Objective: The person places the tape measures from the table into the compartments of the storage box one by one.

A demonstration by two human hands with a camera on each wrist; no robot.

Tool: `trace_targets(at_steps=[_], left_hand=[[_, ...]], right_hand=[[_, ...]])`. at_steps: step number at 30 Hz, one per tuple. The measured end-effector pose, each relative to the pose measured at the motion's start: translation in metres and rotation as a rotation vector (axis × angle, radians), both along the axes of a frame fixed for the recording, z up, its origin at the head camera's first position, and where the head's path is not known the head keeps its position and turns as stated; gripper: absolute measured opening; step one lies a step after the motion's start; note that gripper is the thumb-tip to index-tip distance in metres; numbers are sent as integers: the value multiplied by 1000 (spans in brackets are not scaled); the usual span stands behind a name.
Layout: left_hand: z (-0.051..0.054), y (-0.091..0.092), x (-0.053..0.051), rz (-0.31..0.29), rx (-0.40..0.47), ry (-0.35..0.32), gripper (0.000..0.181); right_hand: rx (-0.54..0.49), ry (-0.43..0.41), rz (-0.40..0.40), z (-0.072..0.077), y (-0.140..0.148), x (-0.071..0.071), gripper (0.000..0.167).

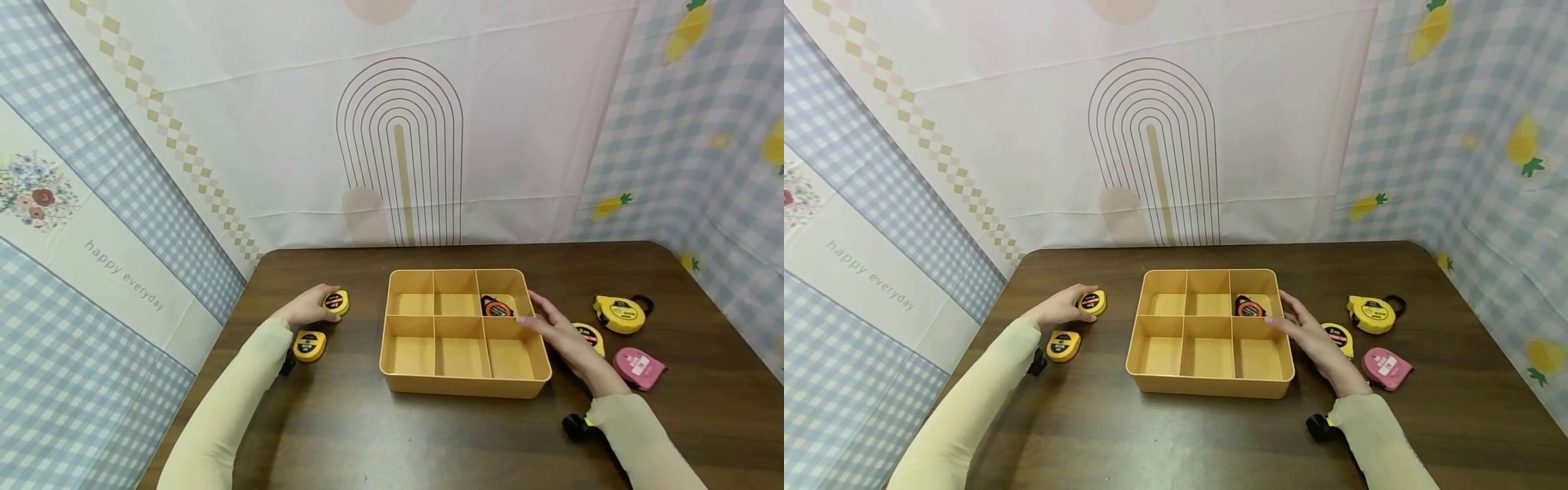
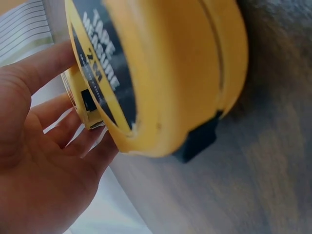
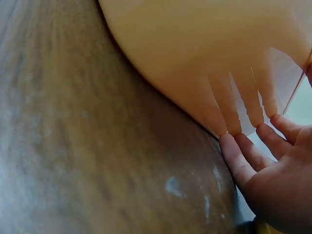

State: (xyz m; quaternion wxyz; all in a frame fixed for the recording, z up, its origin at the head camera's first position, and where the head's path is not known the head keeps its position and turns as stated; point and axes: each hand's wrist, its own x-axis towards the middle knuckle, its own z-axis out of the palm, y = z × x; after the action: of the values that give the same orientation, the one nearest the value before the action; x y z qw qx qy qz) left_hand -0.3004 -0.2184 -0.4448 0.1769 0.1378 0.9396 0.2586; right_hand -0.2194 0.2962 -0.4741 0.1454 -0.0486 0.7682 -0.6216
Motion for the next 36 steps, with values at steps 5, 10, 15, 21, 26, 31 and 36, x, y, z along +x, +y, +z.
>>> trace_targets(at_steps=[5,10,15,21,26,31,36], left_hand=[[-1,0,1,10,13,1,76],[0,0,4,17,9,11,76],[0,-1,4,0,-13,36,76],[-2,-1,3,-9,-27,54,76],[-2,-1,3,-9,-38,57,75],[-1,1,4,-20,-51,57,74],[2,0,3,-45,-60,64,74]], right_hand=[[-5,-7,2,0,0,0,82],[-6,-5,-2,0,0,-1,82],[-7,-7,-3,0,0,-1,82],[-2,-5,-3,-1,0,-2,82],[8,0,-1,-1,1,-1,82],[1,1,3,-1,0,-1,81],[10,0,2,-1,0,-2,83]])
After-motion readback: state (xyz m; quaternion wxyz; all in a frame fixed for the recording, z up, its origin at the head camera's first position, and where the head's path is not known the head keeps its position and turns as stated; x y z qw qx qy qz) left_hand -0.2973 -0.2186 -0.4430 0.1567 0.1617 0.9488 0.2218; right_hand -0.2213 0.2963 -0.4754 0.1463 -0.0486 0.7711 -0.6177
